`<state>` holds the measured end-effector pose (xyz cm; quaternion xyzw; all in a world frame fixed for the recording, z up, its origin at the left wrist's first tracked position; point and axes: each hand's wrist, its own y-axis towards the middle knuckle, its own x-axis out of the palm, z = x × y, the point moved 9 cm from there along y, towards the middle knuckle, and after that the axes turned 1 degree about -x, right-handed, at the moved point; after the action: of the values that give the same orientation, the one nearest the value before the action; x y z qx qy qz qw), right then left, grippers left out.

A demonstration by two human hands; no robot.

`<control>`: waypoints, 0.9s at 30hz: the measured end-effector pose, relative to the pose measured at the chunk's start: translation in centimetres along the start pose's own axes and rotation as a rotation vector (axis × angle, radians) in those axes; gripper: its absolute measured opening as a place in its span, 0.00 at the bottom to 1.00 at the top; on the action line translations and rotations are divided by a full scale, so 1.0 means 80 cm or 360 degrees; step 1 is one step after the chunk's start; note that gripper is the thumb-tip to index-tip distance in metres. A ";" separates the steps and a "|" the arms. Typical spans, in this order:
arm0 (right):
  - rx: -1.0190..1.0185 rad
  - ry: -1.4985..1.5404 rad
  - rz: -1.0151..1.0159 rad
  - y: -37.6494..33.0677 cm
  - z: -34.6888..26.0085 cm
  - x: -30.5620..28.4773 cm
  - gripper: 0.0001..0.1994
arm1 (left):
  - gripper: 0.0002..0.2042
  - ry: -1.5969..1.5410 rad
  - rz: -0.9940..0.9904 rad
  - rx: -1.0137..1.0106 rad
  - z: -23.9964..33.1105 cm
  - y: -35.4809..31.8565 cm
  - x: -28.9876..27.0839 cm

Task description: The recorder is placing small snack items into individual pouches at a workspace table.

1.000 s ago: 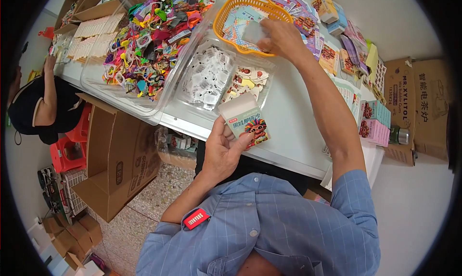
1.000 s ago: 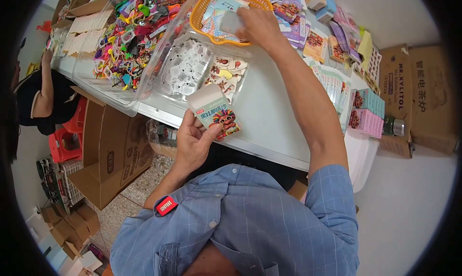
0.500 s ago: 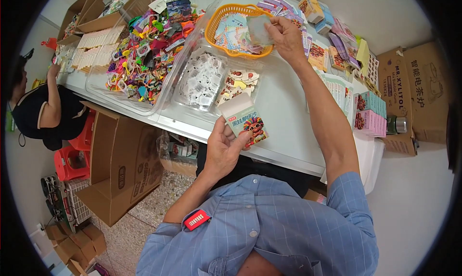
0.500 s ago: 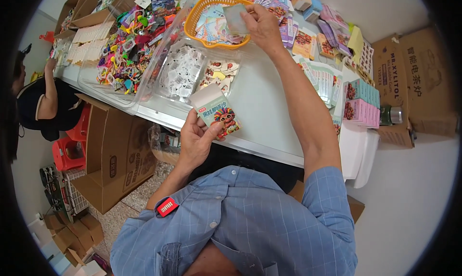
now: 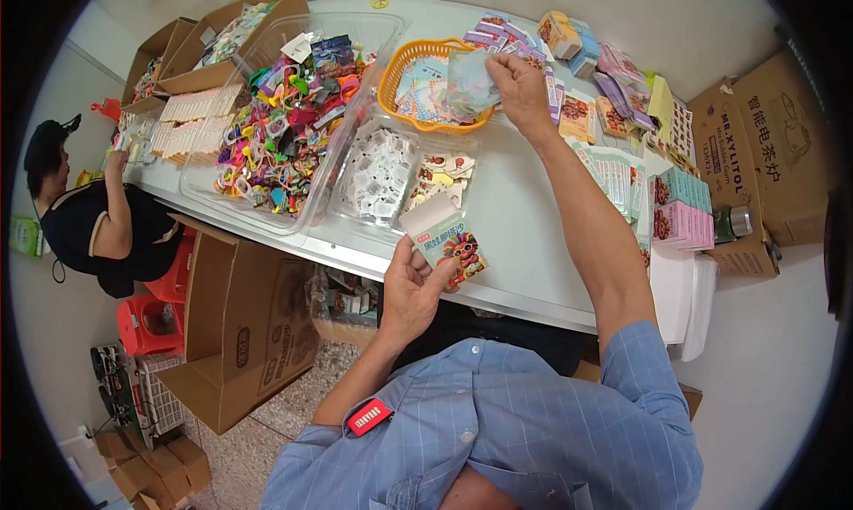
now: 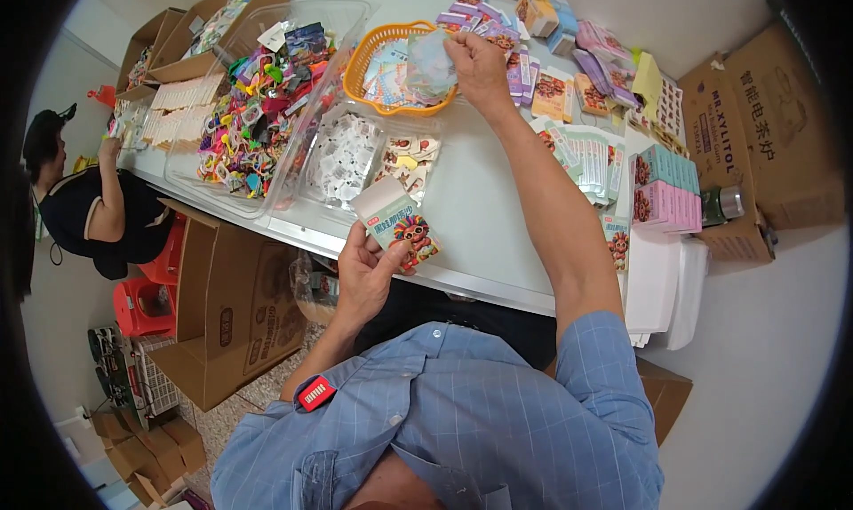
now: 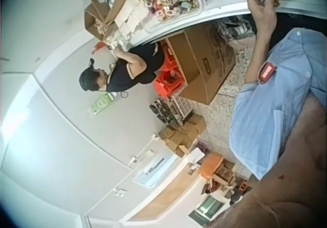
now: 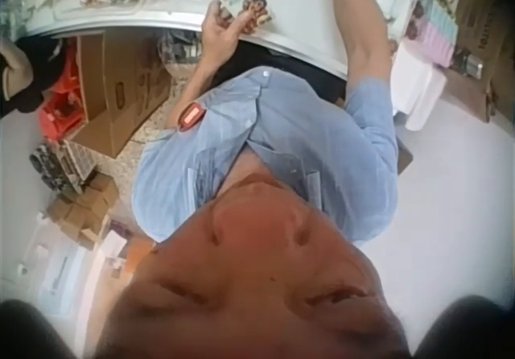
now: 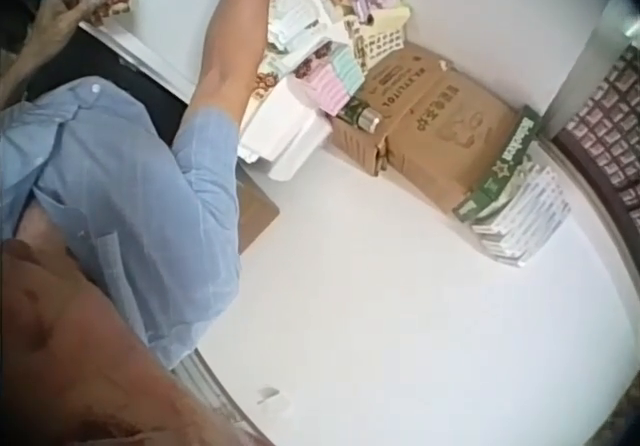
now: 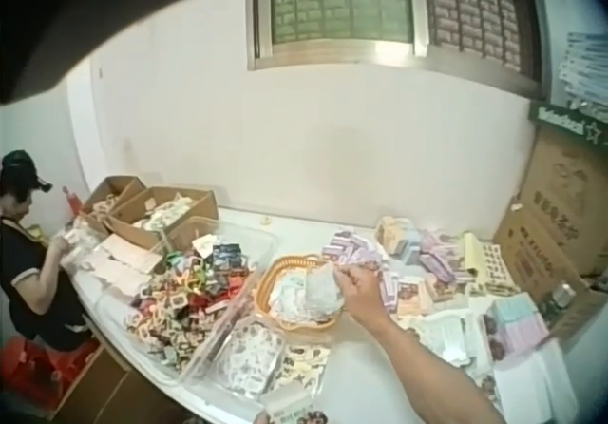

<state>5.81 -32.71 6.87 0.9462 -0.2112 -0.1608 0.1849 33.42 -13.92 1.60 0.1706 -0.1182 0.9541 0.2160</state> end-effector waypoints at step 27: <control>-0.0042 -0.0034 -0.0092 0.023 0.027 0.010 0.14 | 0.24 0.0043 0.0041 -0.0077 -0.013 0.011 0.000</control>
<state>5.06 -35.26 5.59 0.9476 -0.1838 -0.1790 0.1904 32.72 -14.39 0.56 0.1509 -0.1406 0.9558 0.2094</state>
